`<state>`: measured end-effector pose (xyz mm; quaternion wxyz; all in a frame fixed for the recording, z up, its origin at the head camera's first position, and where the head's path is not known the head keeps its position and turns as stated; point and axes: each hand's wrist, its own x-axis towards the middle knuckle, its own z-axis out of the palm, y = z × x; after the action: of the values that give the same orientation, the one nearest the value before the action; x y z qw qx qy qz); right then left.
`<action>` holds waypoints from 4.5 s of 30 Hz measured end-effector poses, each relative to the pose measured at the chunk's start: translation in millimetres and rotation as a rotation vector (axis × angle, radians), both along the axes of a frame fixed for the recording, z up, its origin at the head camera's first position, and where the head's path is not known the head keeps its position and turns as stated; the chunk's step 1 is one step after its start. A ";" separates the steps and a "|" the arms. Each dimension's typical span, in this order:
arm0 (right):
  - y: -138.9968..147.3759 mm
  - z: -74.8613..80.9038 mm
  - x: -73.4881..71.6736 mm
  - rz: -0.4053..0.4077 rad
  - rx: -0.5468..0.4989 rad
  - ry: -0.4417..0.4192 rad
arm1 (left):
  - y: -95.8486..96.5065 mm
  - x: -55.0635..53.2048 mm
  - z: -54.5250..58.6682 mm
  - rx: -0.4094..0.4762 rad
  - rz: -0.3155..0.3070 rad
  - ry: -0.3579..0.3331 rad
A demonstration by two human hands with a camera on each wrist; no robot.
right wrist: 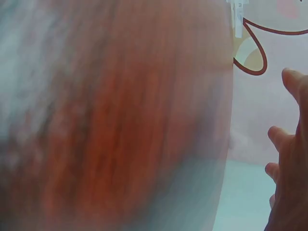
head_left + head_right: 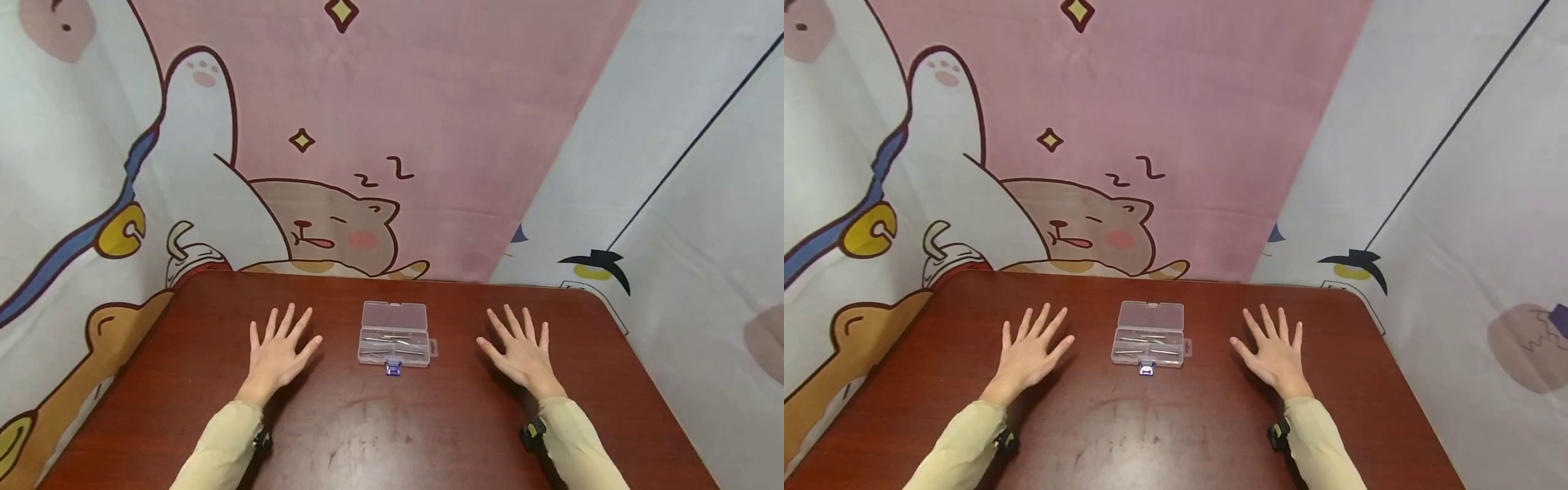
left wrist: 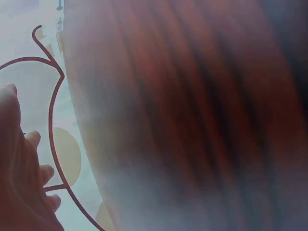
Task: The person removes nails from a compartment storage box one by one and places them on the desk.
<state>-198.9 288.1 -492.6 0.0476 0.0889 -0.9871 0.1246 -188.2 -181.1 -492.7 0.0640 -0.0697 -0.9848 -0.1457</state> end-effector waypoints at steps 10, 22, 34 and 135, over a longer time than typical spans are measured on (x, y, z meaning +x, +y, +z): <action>-7.5 2.5 0.0 0.011 0.012 0.022 | 14.5 -5.4 1.9 -0.005 -0.038 0.006; -25.8 5.2 1.2 0.067 -0.029 0.058 | 34.9 -10.0 8.1 -0.020 -0.126 -0.006; -47.4 1.5 13.3 0.139 -0.116 0.082 | 68.6 -15.9 -3.5 -0.007 -0.284 -0.134; -107.4 -1.5 -65.4 0.402 -0.272 -0.080 | 111.7 -55.5 -4.7 0.217 -0.475 -0.402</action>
<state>-264.3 180.7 -494.1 -0.0056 0.2711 -0.9248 0.2667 -243.7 -69.4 -497.4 -0.1601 -0.2601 -0.9127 -0.2715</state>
